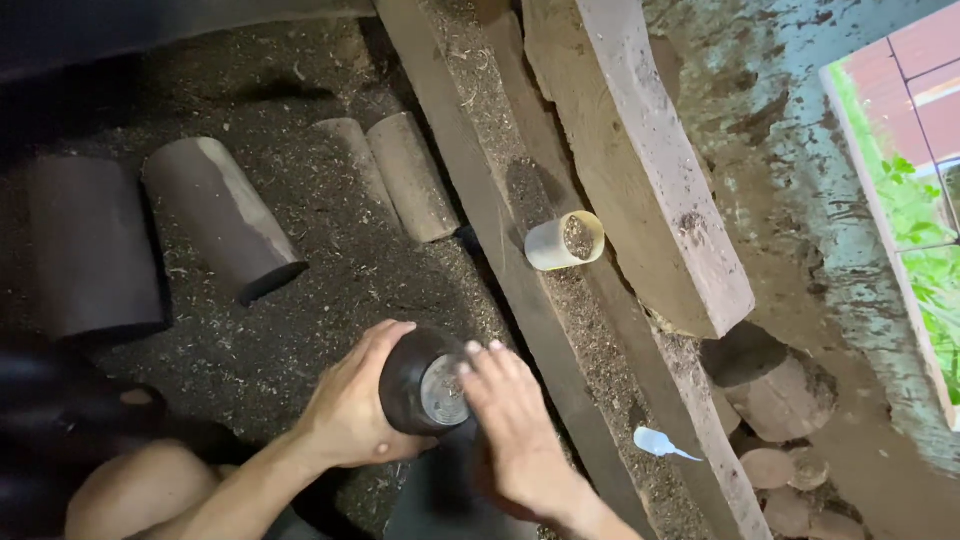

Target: Applying glue or liquid from a squeeze bottle to the base of dark, bottle-shaped craft objects in a workshop.

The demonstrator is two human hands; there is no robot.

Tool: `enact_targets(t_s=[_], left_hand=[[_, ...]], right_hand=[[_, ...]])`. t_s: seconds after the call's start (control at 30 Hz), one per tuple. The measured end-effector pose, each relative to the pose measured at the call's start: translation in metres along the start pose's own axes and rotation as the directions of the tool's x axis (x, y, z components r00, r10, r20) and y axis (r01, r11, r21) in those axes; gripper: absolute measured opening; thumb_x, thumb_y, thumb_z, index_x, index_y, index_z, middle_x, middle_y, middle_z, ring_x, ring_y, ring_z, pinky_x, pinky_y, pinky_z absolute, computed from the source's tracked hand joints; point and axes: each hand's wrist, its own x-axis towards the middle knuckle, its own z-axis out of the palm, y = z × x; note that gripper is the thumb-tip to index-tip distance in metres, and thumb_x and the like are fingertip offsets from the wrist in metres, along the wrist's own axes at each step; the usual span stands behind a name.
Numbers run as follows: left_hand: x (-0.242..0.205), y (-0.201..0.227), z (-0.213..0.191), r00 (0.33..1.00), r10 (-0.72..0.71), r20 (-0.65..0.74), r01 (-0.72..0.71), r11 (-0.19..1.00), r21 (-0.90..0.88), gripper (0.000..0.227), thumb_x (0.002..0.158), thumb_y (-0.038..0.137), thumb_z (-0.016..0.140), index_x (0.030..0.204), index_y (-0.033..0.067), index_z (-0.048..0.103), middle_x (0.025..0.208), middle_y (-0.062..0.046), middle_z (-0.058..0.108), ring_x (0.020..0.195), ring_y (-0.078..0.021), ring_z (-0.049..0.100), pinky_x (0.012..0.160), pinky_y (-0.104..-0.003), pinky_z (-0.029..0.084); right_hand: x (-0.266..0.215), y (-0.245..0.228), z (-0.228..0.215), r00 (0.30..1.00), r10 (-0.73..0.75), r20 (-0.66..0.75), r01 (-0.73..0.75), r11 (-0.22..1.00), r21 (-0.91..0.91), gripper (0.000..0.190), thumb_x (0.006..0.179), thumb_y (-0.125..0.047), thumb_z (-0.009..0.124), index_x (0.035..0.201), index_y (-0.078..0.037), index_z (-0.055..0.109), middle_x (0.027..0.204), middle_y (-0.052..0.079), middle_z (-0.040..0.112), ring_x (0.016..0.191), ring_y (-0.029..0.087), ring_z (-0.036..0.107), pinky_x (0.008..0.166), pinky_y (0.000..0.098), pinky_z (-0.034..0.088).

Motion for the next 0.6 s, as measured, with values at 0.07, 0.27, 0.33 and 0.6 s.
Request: enact_targets(t_s=[0.07, 0.27, 0.33, 0.6], left_hand=[[-0.001, 0.003, 0.001, 1.000, -0.004, -0.025, 0.005, 1.000, 0.029, 0.123, 0.041, 0.036, 0.100, 0.142, 0.0032, 0.037, 0.143, -0.025, 0.049, 0.125, -0.0436, 0.058, 0.101, -0.048, 0.051], [-0.003, 0.008, 0.003, 0.998, -0.020, -0.068, 0.020, 1.000, 0.000, 0.119, 0.044, 0.033, 0.098, 0.141, 0.0034, 0.037, 0.140, -0.023, 0.051, 0.122, -0.0427, 0.059, 0.098, -0.047, 0.052], [-0.002, 0.003, 0.000, 0.997, -0.029, -0.071, 0.030, 0.999, 0.015, 0.120, 0.042, 0.032, 0.098, 0.141, 0.0037, 0.036, 0.140, -0.023, 0.051, 0.123, -0.0424, 0.059, 0.099, -0.047, 0.052], [-0.006, -0.003, 0.005, 0.996, -0.028, -0.084, 0.025, 0.999, -0.038, 0.119, 0.046, 0.035, 0.096, 0.144, 0.0049, 0.036, 0.142, -0.022, 0.052, 0.125, -0.0394, 0.060, 0.100, -0.045, 0.053]], right_hand=[[-0.010, 0.001, 0.014, 0.982, -0.021, 0.190, 0.088, 0.931, -0.355, 0.067, 0.080, 0.006, 0.054, 0.146, 0.006, 0.045, 0.156, 0.030, 0.040, 0.147, 0.047, 0.038, 0.120, 0.0595, 0.025], [-0.034, 0.012, 0.016, 0.948, -0.060, 0.311, 0.192, 0.889, -0.415, 0.068, 0.087, -0.005, 0.053, 0.153, 0.005, 0.039, 0.163, 0.025, 0.034, 0.153, 0.046, 0.029, 0.122, 0.0655, 0.018], [-0.031, 0.025, 0.016, 0.958, -0.081, 0.275, 0.219, 0.824, -0.523, 0.066, 0.089, -0.005, 0.052, 0.154, 0.002, 0.041, 0.164, 0.021, 0.035, 0.153, 0.045, 0.030, 0.123, 0.0647, 0.018], [-0.038, 0.024, 0.035, 0.952, -0.120, 0.280, 0.225, 0.896, -0.382, 0.063, 0.094, -0.008, 0.056, 0.155, -0.003, 0.043, 0.166, 0.018, 0.036, 0.156, 0.044, 0.030, 0.126, 0.0672, 0.013]])
